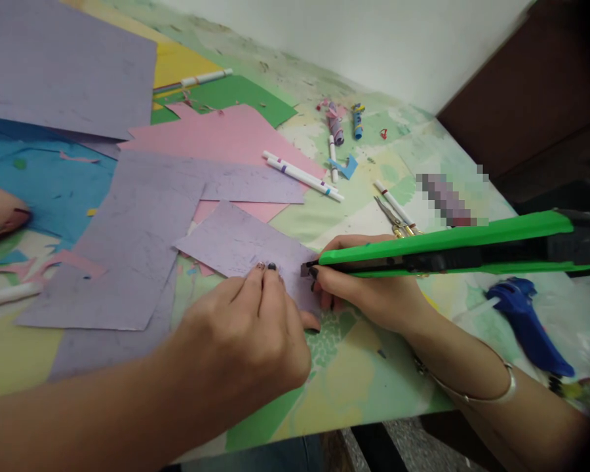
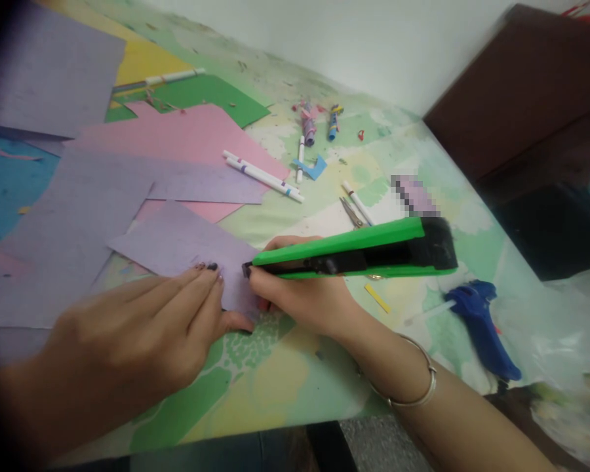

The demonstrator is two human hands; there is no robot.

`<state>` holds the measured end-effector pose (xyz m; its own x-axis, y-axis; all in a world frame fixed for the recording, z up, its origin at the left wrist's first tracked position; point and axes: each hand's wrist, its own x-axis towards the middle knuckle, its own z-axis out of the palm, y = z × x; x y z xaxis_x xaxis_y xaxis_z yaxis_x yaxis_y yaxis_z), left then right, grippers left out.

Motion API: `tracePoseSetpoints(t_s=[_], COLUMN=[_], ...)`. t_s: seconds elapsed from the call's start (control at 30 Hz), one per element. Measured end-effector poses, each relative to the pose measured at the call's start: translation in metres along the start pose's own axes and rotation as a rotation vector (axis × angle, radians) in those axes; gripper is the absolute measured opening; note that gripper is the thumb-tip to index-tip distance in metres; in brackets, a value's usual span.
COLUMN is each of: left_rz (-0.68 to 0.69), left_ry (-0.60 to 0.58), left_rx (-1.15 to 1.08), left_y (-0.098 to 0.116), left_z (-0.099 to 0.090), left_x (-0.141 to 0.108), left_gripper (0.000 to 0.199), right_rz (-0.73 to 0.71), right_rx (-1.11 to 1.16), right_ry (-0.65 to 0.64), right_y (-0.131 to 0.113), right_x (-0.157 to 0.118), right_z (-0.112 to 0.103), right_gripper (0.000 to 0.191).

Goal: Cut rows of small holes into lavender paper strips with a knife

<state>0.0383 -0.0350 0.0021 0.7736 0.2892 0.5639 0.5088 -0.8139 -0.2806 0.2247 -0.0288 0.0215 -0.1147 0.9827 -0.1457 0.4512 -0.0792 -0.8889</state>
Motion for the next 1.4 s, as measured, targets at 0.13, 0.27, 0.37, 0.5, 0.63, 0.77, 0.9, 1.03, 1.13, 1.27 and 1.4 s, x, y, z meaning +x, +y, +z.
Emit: tracePoseSetpoints(t_s=[0.13,0.27,0.37,0.5,0.63,0.77,0.9,1.03,1.13,1.27,1.4], left_rz=[-0.017,0.004,0.013,0.0,0.007,0.007,-0.078,-0.075,0.038,-0.089,-0.299], left_ry=[-0.002,0.002,0.002,0.025,0.043,0.042,-0.001,-0.031,-0.049,-0.054,0.124], left_rx=[-0.015,0.009,0.025,0.045,0.044,0.021,-0.05,-0.193,-0.233,-0.404,-0.513], left_y=[0.0,-0.001,-0.001,0.0,-0.001,-0.008,-0.018,-0.028,-0.033,-0.045,-0.066], left_z=[-0.001,0.001,0.002,0.003,0.002,0.004,0.011,0.016,0.019,0.023,0.018], left_x=[-0.002,-0.003,-0.003,-0.005,-0.006,-0.005,-0.001,-0.001,-0.004,-0.005,0.002], left_gripper=[0.031,0.03,0.029,0.027,0.024,0.037,0.04,0.04,0.023,0.021,0.021], right_rz=[0.001,-0.015,-0.016,-0.034,-0.025,-0.021,-0.125,-0.177,-0.103,0.191,0.276], right_rx=[0.042,0.056,0.081,0.075,0.131,0.224,0.197,0.015,-0.134,0.1,0.122], right_ry=[0.017,0.021,0.025,0.037,0.035,0.096,0.273,0.429,0.506,0.289,0.076], right_y=[0.006,0.011,0.014,0.016,0.014,0.01,0.014,0.02,0.024,0.024,0.018], right_x=[-0.003,-0.007,-0.008,-0.009,-0.01,-0.007,0.003,0.013,0.016,0.014,0.01], right_z=[0.003,0.002,0.001,0.002,0.003,0.002,-0.007,-0.021,-0.03,-0.039,-0.046], right_gripper=[0.012,0.009,0.007,0.005,0.008,0.009,0.005,0.014,0.01,0.012,0.021])
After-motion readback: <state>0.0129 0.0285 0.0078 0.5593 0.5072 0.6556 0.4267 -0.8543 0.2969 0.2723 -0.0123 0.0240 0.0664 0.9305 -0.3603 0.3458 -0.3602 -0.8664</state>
